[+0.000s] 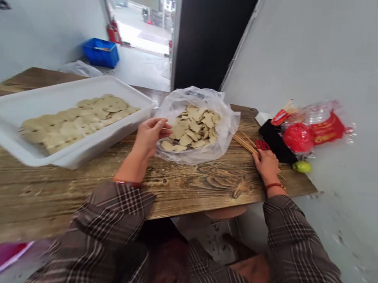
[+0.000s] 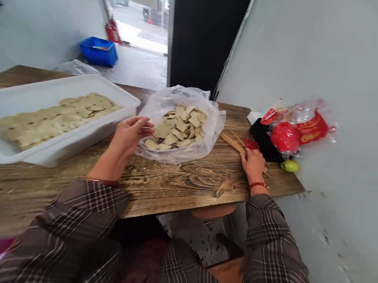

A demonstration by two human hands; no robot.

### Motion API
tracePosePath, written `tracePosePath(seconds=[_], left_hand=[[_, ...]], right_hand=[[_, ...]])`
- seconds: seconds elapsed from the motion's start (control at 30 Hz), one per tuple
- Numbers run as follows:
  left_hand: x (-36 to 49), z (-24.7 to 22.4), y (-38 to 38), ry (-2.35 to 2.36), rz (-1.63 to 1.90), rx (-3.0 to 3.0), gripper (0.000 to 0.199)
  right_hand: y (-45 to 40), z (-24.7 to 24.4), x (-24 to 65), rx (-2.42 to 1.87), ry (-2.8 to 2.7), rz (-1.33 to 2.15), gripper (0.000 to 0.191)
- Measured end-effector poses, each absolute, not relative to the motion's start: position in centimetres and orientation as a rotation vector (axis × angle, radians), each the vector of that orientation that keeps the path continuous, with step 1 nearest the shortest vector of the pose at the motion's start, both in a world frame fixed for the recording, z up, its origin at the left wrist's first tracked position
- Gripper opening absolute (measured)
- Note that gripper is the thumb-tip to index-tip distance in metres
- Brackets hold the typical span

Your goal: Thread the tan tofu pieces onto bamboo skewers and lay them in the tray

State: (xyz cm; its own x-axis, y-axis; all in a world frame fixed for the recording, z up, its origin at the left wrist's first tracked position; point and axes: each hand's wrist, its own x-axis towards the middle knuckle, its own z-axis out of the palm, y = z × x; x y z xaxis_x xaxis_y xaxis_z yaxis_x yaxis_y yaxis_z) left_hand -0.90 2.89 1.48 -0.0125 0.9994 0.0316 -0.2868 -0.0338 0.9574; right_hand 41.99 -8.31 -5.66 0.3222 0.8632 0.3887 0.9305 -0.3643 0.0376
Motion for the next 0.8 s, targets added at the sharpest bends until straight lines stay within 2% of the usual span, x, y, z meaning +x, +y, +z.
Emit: tracePosePath(seconds=[0.1,0.27,0.43,0.8], left_hand=[[-0.9,1.6,3.1,0.977,1.367,1.012,0.027],[-1.0,1.9,3.2,0.977,1.355,1.0,0.023],[-1.0,1.6,3.5,0.968,1.365,0.984,0.024],[-1.0,1.5,3.5,0.963,1.367,0.99,0.025]], right_hand=[[-8.2,-5.2,41.6,-2.395,-1.62,-0.568,0.045],[-8.0,-5.3,41.6,-2.492,-1.436,-0.467,0.057],[-8.3,-5.5,41.9,-2.364,-1.635,-0.383,0.037],[-8.0,-5.3,43.3,-2.35,-1.775,-0.209,0.015]])
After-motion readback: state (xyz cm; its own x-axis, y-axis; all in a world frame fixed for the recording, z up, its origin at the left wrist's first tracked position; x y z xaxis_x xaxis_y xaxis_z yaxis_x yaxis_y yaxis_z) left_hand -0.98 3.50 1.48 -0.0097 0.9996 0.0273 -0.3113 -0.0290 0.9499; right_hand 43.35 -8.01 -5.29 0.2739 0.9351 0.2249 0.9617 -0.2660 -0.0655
